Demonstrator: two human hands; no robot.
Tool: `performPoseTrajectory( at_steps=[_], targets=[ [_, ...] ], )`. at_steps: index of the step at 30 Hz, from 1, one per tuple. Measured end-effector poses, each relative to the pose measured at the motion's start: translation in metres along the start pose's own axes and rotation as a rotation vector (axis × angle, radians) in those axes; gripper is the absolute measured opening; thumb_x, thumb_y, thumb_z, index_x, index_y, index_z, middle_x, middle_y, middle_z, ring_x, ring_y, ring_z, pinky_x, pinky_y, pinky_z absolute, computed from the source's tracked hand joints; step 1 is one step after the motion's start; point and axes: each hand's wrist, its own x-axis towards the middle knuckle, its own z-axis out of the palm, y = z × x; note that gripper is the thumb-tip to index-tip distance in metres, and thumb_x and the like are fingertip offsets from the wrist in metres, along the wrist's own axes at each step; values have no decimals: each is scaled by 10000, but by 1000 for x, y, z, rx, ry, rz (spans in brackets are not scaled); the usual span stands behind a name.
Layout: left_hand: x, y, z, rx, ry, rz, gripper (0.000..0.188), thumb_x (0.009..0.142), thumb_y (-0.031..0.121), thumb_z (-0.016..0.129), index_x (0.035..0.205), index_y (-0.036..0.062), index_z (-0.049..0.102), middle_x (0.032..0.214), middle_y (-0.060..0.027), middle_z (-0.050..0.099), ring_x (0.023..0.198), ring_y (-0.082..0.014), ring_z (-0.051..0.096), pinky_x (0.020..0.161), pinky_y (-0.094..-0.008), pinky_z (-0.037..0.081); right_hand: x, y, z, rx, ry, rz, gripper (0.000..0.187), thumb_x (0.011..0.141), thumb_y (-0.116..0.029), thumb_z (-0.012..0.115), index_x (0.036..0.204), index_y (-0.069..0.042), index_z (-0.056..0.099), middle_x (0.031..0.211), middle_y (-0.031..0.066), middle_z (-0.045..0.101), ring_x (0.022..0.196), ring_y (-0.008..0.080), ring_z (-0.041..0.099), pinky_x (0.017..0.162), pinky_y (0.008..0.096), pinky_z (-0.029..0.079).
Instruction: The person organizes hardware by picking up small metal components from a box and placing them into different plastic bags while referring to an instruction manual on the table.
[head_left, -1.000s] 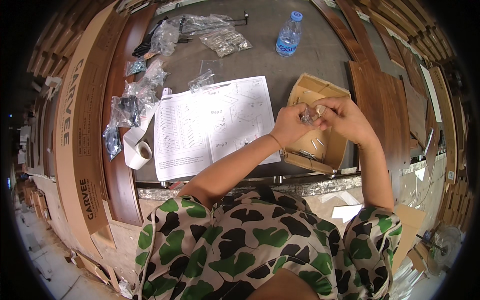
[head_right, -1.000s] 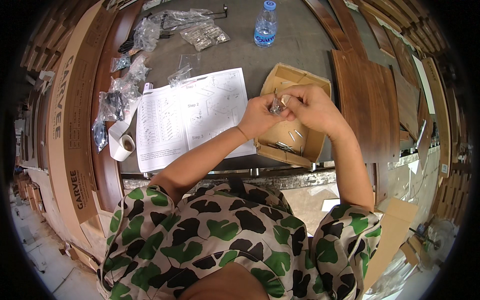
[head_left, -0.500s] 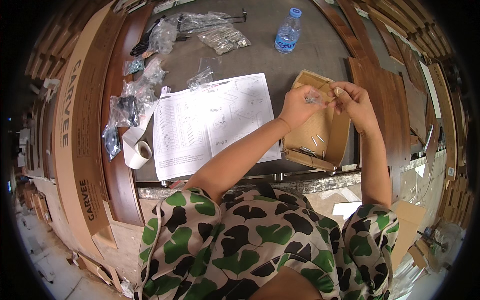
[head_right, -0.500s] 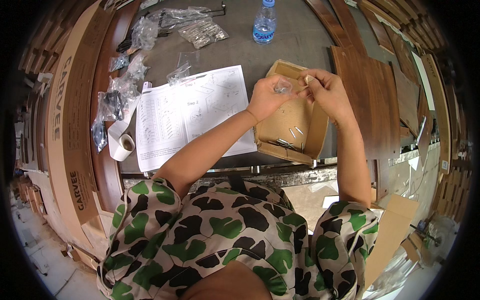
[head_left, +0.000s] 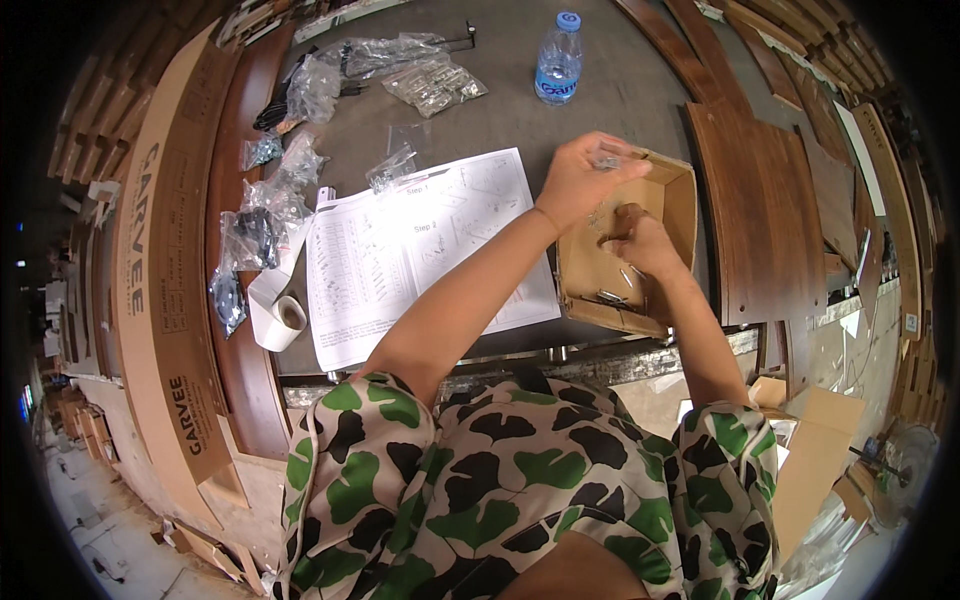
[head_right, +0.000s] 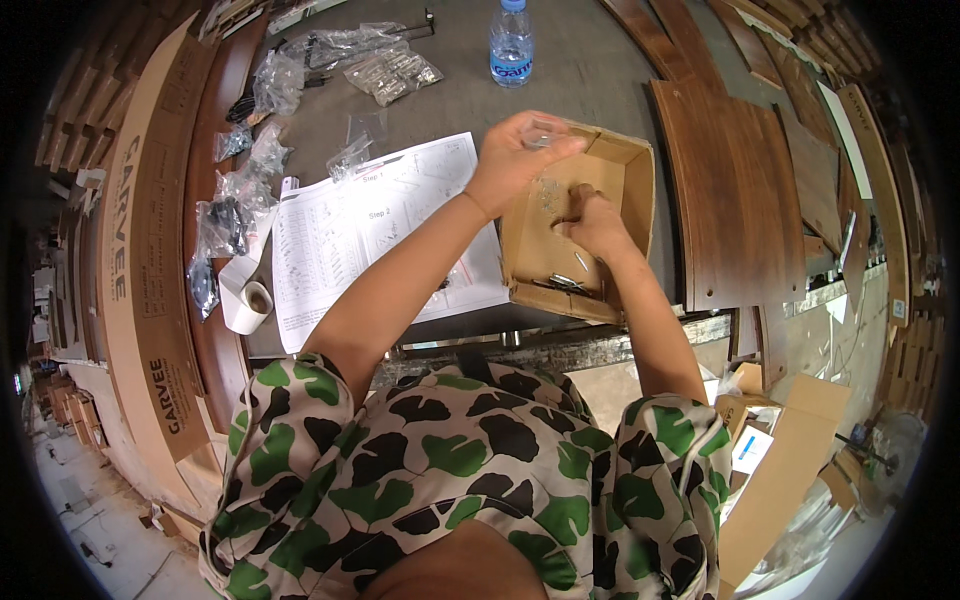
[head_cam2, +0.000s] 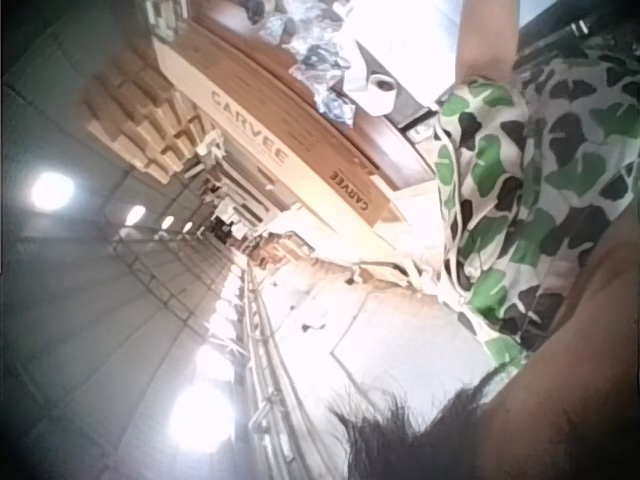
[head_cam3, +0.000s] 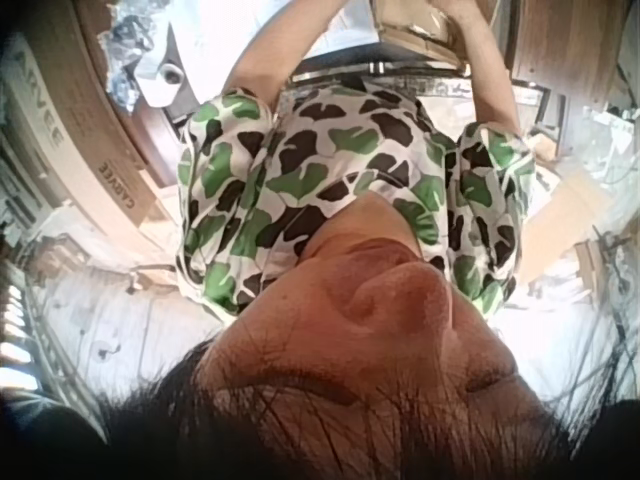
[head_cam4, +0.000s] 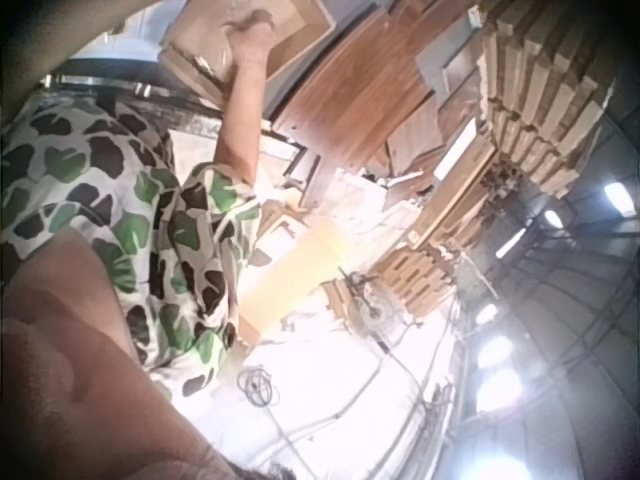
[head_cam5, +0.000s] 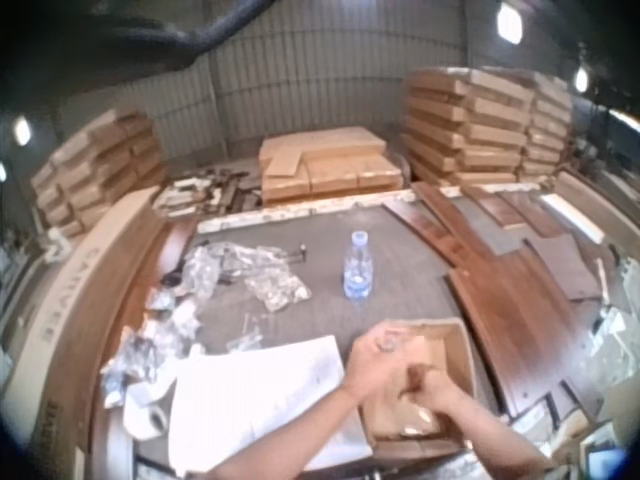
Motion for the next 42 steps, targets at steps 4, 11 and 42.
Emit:
performPoseTrajectory(
  at_steps=[4, 11, 42],
  targets=[
    [-29, 17, -39, -40, 139, 49, 266, 793, 136, 753, 973, 1, 612, 897, -50, 644, 846, -125, 614, 753, -248, 484, 19, -6, 26, -120, 79, 22, 556, 667, -146, 786, 1127, 34, 531, 1109, 217, 592, 1105, 337, 550, 930, 402, 446],
    [-91, 6, -93, 6, 357, 2, 205, 776, 103, 772, 891, 29, 620, 863, 16, 595, 825, -70, 531, 731, -227, 443, 46, -10, 42, 94, 48, 33, 468, 641, -107, 782, 1043, 27, 583, 915, 165, 649, 888, 293, 636, 791, 368, 508],
    [-134, -9, -90, 50, 298, -2, 169, 790, 33, 739, 915, 37, 625, 855, -12, 623, 796, -81, 565, 719, -223, 472, 56, -1, 27, -26, 27, -353, 485, 651, -56, 773, 1106, -37, 608, 1094, 173, 559, 918, 322, 599, 807, 373, 499]
  ],
)
